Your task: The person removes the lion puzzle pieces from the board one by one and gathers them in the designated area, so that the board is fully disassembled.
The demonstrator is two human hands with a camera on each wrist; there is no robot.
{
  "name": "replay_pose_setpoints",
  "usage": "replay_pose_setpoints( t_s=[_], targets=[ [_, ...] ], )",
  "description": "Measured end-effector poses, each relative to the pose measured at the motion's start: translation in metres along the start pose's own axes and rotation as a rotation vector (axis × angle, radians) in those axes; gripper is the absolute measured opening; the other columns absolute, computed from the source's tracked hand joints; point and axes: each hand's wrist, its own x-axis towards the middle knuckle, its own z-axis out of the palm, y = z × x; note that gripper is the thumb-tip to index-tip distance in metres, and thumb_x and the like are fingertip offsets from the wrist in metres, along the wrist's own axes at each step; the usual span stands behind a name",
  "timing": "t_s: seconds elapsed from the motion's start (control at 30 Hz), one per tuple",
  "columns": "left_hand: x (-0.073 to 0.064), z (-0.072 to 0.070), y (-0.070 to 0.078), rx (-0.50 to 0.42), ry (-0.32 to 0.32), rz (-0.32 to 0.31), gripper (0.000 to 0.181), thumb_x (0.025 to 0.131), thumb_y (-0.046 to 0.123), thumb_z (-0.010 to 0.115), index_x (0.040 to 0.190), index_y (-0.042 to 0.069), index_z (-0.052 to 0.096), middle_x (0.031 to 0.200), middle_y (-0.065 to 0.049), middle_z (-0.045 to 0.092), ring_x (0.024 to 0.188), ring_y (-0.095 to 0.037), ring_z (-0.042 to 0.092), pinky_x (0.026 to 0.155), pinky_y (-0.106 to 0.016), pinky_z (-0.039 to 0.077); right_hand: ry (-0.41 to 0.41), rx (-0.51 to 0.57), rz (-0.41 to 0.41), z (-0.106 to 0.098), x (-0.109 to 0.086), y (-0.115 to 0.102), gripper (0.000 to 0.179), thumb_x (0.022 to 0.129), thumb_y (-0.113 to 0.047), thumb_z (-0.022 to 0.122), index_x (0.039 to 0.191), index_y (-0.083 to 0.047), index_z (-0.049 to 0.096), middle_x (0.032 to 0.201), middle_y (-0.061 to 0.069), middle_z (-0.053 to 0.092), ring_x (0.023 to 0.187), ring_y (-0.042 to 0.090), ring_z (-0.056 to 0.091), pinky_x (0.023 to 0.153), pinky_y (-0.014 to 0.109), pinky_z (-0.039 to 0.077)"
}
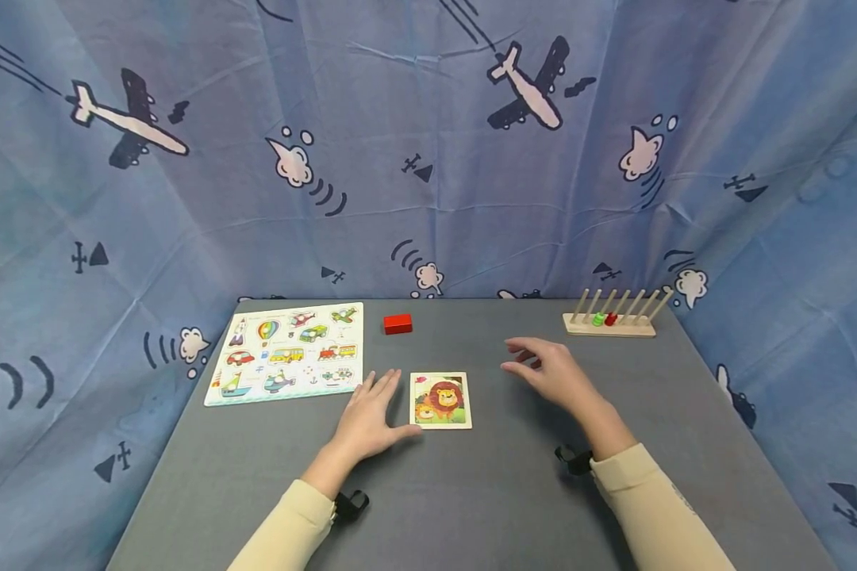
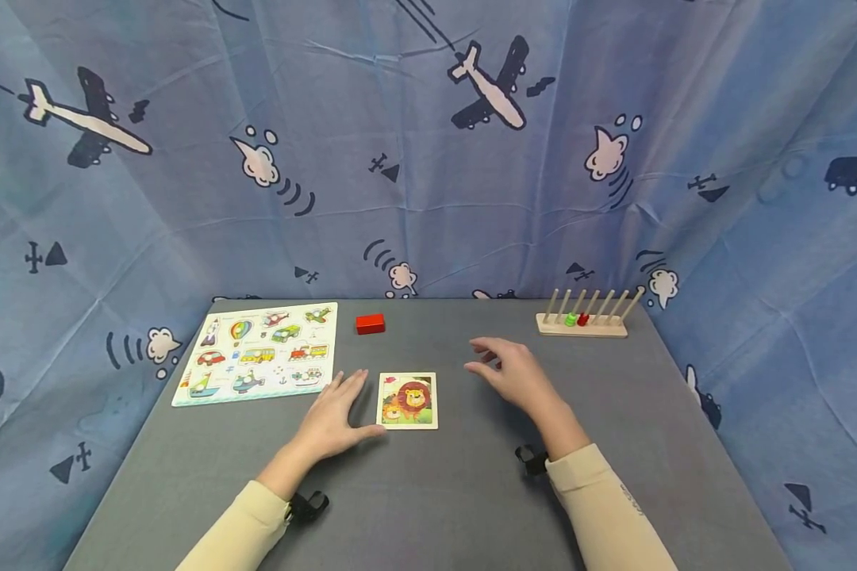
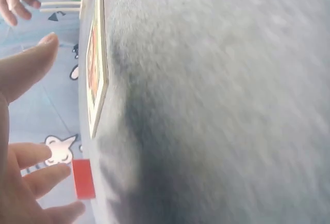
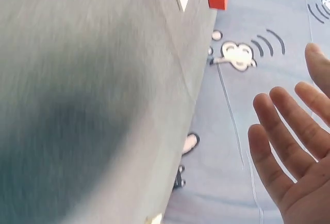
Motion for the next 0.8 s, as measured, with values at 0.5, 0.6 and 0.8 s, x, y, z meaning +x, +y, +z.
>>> replay_pose_setpoints(
  t_s=[0.5, 0.6, 0.8],
  targets=[
    [0.012, 0.019, 0.007, -0.012, -0.053, -0.036, 0.104, 0.074, 0.058, 0.083, 0.155, 0.008, 0.041, 0.159, -0.01, 0.042, 0.151, -0.042, 0.027, 0.121, -0.06, 0.025, -0.085, 0.065, -0.002, 0.061, 0.025, -0.027, 0.04, 0.093, -0.025, 0.075, 0.126, -0.005, 0.07, 0.117, 0.012, 0.073, 0.096, 0.021, 0.07, 0.084, 0.042, 0.06],
    [0.011, 0.02, 0.006, -0.006, -0.074, -0.048, 0.101, 0.075, 0.055, 0.083, 0.154, 0.008, 0.042, 0.159, -0.01, 0.042, 0.152, -0.041, 0.026, 0.122, -0.059, 0.024, -0.12, 0.071, 0.009, 0.074, 0.029, -0.032, 0.04, 0.093, -0.025, 0.075, 0.126, -0.004, 0.07, 0.114, 0.011, 0.073, 0.095, 0.019, 0.069, 0.084, 0.04, 0.06],
    [0.012, 0.022, 0.006, -0.005, -0.084, -0.057, 0.093, 0.079, 0.054, 0.08, 0.154, 0.01, 0.045, 0.16, -0.009, 0.041, 0.153, -0.039, 0.023, 0.123, -0.059, 0.022, -0.178, 0.092, 0.0, 0.093, 0.039, -0.042, 0.039, 0.092, -0.024, 0.076, 0.124, -0.004, 0.071, 0.107, 0.009, 0.074, 0.093, 0.019, 0.069, 0.084, 0.041, 0.059]
  ],
)
